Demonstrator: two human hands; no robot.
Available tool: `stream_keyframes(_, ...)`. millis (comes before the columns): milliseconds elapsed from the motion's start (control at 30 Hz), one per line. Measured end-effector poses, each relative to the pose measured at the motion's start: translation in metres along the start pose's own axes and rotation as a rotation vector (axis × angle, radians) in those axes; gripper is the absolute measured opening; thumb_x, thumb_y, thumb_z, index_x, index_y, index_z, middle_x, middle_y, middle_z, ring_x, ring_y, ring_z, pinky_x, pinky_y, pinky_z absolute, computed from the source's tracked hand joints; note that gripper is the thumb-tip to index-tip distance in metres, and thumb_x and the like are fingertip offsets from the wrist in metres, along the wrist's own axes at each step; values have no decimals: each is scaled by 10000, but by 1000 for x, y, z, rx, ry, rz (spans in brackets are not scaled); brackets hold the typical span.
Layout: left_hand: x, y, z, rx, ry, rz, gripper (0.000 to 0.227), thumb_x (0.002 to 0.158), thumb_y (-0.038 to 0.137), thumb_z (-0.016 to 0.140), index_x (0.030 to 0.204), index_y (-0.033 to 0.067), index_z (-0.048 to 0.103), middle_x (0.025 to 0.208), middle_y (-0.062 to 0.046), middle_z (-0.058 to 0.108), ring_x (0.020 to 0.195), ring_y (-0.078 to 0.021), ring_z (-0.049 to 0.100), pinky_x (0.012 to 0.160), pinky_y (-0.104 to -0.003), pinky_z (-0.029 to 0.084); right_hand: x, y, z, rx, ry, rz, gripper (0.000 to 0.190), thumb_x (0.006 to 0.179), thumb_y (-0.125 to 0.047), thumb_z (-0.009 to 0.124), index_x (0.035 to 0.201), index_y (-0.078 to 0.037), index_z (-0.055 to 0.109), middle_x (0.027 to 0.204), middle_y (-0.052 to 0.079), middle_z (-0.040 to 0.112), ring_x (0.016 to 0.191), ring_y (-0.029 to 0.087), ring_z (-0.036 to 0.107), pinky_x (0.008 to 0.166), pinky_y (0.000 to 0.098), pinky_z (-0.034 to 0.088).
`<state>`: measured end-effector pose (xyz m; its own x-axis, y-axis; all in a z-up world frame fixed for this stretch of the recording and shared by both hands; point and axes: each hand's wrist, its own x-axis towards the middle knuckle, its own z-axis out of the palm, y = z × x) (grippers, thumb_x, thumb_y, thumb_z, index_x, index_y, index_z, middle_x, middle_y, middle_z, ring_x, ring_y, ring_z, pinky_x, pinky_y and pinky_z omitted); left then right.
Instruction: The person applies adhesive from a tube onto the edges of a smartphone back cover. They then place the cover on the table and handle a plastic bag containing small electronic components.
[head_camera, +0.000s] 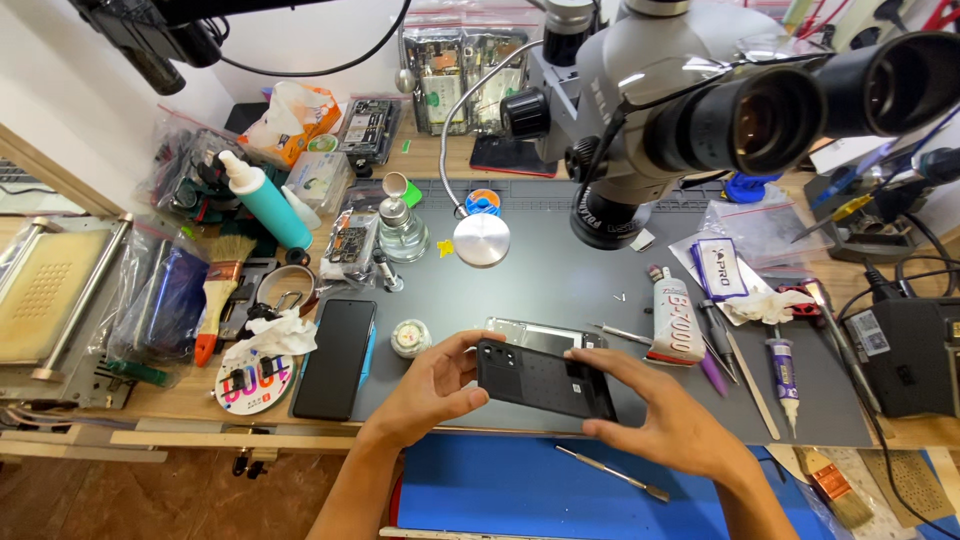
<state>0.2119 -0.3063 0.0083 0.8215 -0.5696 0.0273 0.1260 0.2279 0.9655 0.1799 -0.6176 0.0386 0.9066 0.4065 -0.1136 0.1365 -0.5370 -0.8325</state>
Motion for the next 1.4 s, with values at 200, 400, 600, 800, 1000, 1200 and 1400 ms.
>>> stream_keyframes(200, -3, -17, 39, -254, -85, 129, 850, 1066, 614, 246, 1650, 6, 145, 1720, -164, 267, 1596, -295, 266, 1315, -481, 201, 2, 9, 35, 431, 140, -22, 872, 781, -298, 851, 1548, -146, 464, 1473, 102, 667, 1303, 213, 685, 1172, 375, 518)
stream_keyframes(400, -14, -9, 88, -153, -125, 188, 922, 1060, 715, 275, 1659, 72, -3, 1767, -131, -40, 1647, -288, -36, 1344, -467, 15, 9, 34, 63, 835, 202, -153, 939, 833, -278, 827, 1613, -126, 327, 1484, 174, 558, 1256, 339, 702, 1047, 449, 545)
stream_keyframes(600, -19, -11, 94, 82, -87, 140, 949, 1048, 721, 240, 1647, 19, 23, 1759, -163, 7, 1642, -284, 9, 1315, -446, 21, 10, 28, 63, 836, 235, -172, 928, 844, -369, 805, 1606, -97, 351, 1372, 150, 608, 1196, 296, 697, 956, 379, 521)
stream_keyframes(800, -22, -3, 104, 140, -44, 166, 942, 1064, 687, 283, 1624, -56, 136, 1732, -230, 142, 1630, -302, 110, 1306, -421, 85, 10, 34, 67, 908, 268, -172, 898, 841, -274, 804, 1595, -117, 342, 1479, 184, 577, 1361, 384, 650, 1115, 453, 519)
stream_keyframes(1000, -21, -24, 104, 308, 210, 170, 552, 1031, 166, 570, 1546, 29, 428, 1431, -160, 664, 1336, -288, 649, 1164, -416, 500, 9, 32, 61, 873, 265, -235, 865, 879, -274, 783, 1593, -103, 325, 1484, 202, 557, 1361, 391, 646, 1050, 492, 593)
stream_keyframes(1200, -18, -24, 88, 558, 247, 147, 193, 990, 89, 701, 1175, 64, 752, 960, -43, 622, 827, -173, 636, 769, -307, 556, 7, 20, 50, 829, 272, -194, 950, 825, -423, 801, 1580, -59, 354, 1447, 230, 604, 1253, 419, 716, 1094, 539, 585)
stream_keyframes(1400, -17, -23, 96, 649, 333, 325, 254, 1040, 122, 599, 1260, 15, 668, 1104, -101, 682, 875, -190, 666, 771, -312, 584, 6, 18, 52, 837, 192, -233, 966, 856, -437, 814, 1602, -91, 307, 1446, 264, 592, 1278, 399, 695, 1109, 539, 552)
